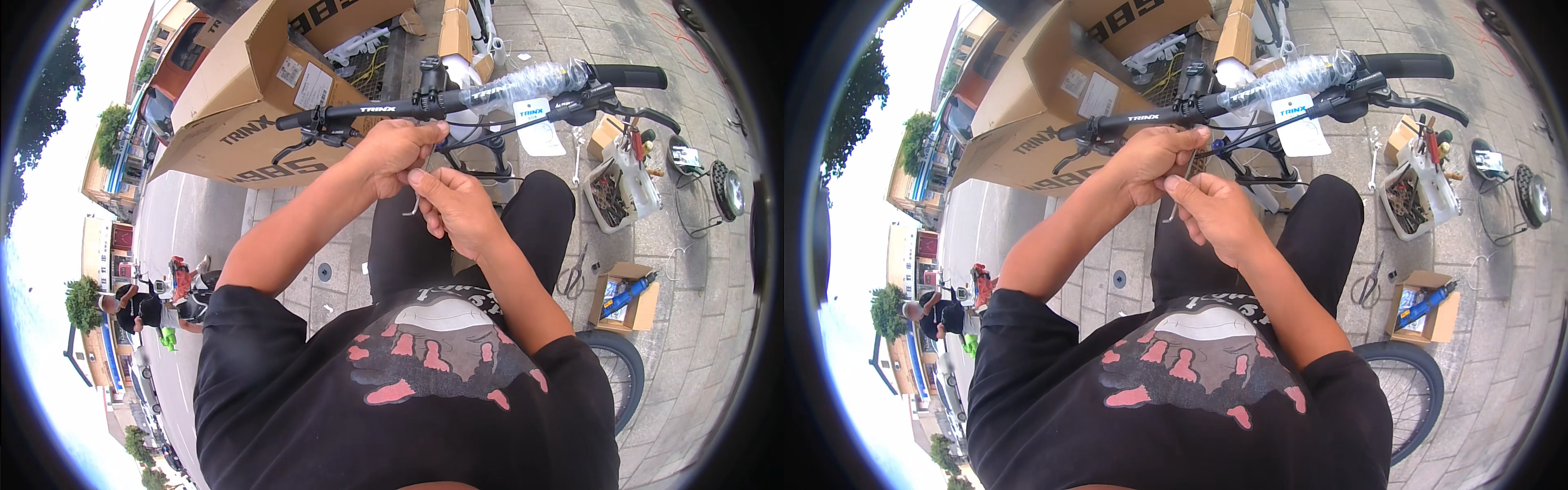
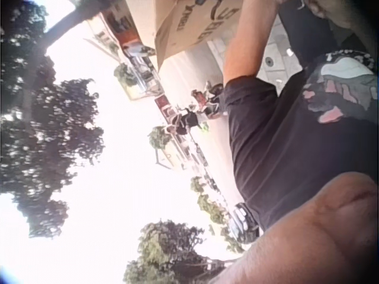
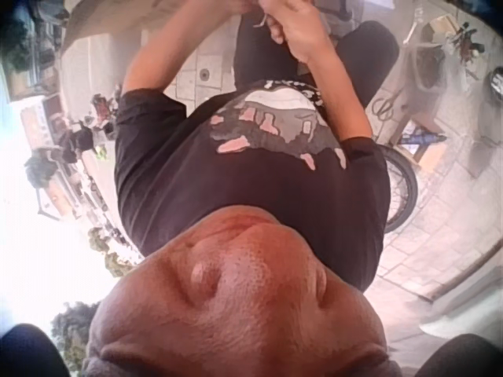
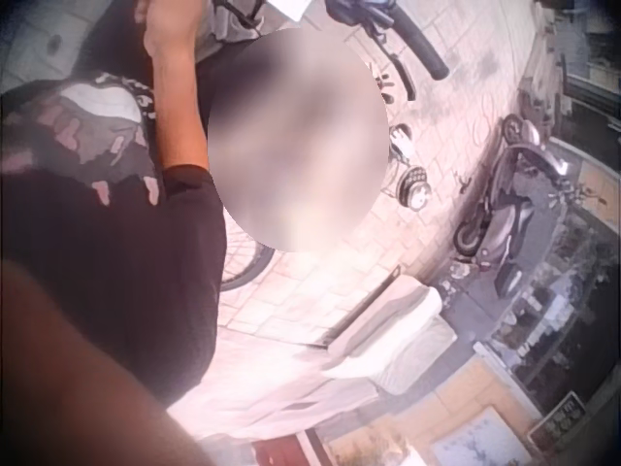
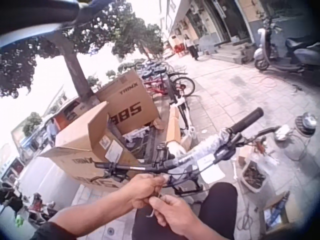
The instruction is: The person is assembling a bicycle on a sidewalk. They use an Allen key to tighten bolts on the handlebars and adjust the brake cables.
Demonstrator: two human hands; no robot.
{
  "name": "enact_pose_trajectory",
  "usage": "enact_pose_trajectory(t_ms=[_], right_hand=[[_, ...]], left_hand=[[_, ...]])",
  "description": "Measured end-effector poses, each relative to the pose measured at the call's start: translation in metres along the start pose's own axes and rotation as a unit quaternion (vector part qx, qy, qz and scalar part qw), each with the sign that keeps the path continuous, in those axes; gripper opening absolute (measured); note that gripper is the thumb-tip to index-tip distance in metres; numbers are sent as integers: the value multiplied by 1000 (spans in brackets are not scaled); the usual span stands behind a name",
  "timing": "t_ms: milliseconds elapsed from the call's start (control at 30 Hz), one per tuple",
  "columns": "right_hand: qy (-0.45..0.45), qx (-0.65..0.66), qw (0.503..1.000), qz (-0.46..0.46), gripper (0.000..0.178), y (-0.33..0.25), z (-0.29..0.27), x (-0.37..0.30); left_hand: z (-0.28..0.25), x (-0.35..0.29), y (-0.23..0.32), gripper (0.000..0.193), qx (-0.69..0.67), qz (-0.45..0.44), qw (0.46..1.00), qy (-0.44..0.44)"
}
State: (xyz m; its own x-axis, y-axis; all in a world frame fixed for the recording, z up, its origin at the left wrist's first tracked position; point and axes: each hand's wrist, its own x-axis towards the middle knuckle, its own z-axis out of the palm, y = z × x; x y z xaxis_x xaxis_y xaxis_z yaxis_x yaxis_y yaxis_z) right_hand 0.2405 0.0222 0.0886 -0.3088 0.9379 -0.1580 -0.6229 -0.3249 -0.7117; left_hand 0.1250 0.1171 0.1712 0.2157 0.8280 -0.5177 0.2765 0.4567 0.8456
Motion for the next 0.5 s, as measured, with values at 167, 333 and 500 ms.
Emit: enact_pose_trajectory(t_ms=[167, 333, 500], right_hand=[[-2, 67, 998, -21, 29, 0, -1, 1], [-15, 49, 999, 16, 29, -9, -12, 3], [-17, 50, 998, 29, 26, -9, -11, 6]], left_hand=[[4, -28, 8, 27, 19, 23, 1000, 10], [-31, -86, -31, 35, -39, 37, 998, 28], [-24, -89, -82, 44, -201, -50, 975, -86]])
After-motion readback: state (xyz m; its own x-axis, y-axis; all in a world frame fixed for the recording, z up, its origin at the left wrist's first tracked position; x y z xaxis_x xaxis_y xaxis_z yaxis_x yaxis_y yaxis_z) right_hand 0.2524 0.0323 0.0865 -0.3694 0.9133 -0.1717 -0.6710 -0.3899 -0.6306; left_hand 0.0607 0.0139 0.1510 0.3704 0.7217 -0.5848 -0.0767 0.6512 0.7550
